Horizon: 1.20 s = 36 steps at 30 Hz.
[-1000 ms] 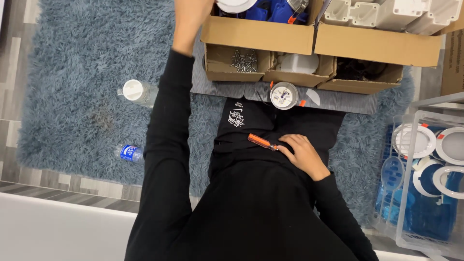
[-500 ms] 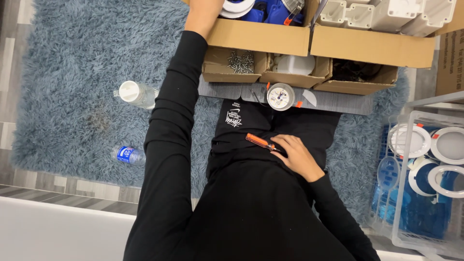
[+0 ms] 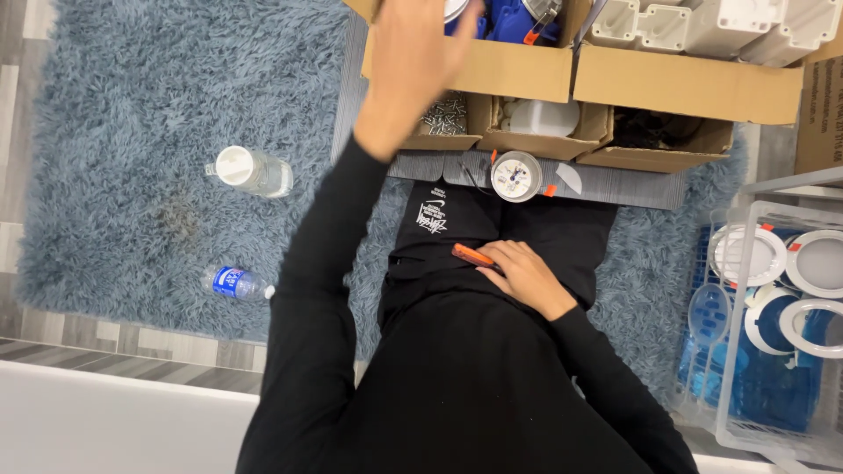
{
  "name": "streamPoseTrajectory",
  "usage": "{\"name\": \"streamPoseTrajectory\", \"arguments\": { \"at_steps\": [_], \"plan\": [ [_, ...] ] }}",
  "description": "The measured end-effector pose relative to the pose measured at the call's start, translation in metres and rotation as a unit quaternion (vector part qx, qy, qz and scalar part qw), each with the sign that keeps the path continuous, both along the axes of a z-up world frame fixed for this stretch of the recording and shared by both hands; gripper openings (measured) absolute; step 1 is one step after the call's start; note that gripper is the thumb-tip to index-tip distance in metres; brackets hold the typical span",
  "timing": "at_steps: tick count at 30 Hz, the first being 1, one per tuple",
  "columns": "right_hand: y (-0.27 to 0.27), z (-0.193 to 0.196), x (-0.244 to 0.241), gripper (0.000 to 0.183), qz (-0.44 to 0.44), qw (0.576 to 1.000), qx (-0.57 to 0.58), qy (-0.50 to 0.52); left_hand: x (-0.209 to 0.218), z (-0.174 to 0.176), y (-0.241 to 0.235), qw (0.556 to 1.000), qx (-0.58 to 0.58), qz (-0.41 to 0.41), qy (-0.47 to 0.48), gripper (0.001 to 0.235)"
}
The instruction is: Assembling and inspecting LED downlight fixtures using a screwdriver
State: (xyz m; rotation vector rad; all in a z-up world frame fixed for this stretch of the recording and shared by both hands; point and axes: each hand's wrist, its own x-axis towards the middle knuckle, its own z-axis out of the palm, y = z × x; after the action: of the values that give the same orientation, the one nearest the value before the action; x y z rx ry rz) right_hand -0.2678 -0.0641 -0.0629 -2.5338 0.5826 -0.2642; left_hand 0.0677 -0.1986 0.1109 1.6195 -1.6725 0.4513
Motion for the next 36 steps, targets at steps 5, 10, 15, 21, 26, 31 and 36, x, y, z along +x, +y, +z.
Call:
{"name": "streamPoseTrajectory", "arguments": {
  "at_steps": [5,10,15,21,26,31,36],
  "plan": [
    [-0.003,0.035,-0.022,0.035,-0.045,0.999,0.014,-0.013,-0.047,-0.003,0.091,0.980,-0.034,-0.161,0.110,0.028],
    [-0.005,0.103,-0.059,0.031,-0.144,0.987,0.060,-0.039,-0.076,-0.045,0.147,0.961,0.001,-0.192,0.199,0.034],
    [-0.016,0.153,-0.096,0.061,-0.177,0.972,0.067,-0.138,-0.093,-0.090,0.158,0.957,0.062,-0.166,0.227,0.051],
    [-0.046,0.182,-0.097,0.090,-0.167,0.909,0.041,-0.380,-0.115,-0.120,0.145,0.959,0.126,-0.138,0.213,0.090],
    [-0.085,0.139,-0.080,0.096,-0.118,0.829,0.061,-0.543,-0.140,-0.137,0.133,0.976,0.131,-0.025,0.173,0.108],
    [-0.090,0.150,-0.039,0.085,-0.136,0.859,0.052,-0.491,-0.151,-0.155,0.123,0.975,0.143,0.030,0.168,0.113],
    [-0.093,0.138,-0.039,0.080,-0.144,0.869,0.061,-0.470,-0.155,-0.160,0.117,0.980,0.117,0.033,0.160,0.108]
  ]
}}
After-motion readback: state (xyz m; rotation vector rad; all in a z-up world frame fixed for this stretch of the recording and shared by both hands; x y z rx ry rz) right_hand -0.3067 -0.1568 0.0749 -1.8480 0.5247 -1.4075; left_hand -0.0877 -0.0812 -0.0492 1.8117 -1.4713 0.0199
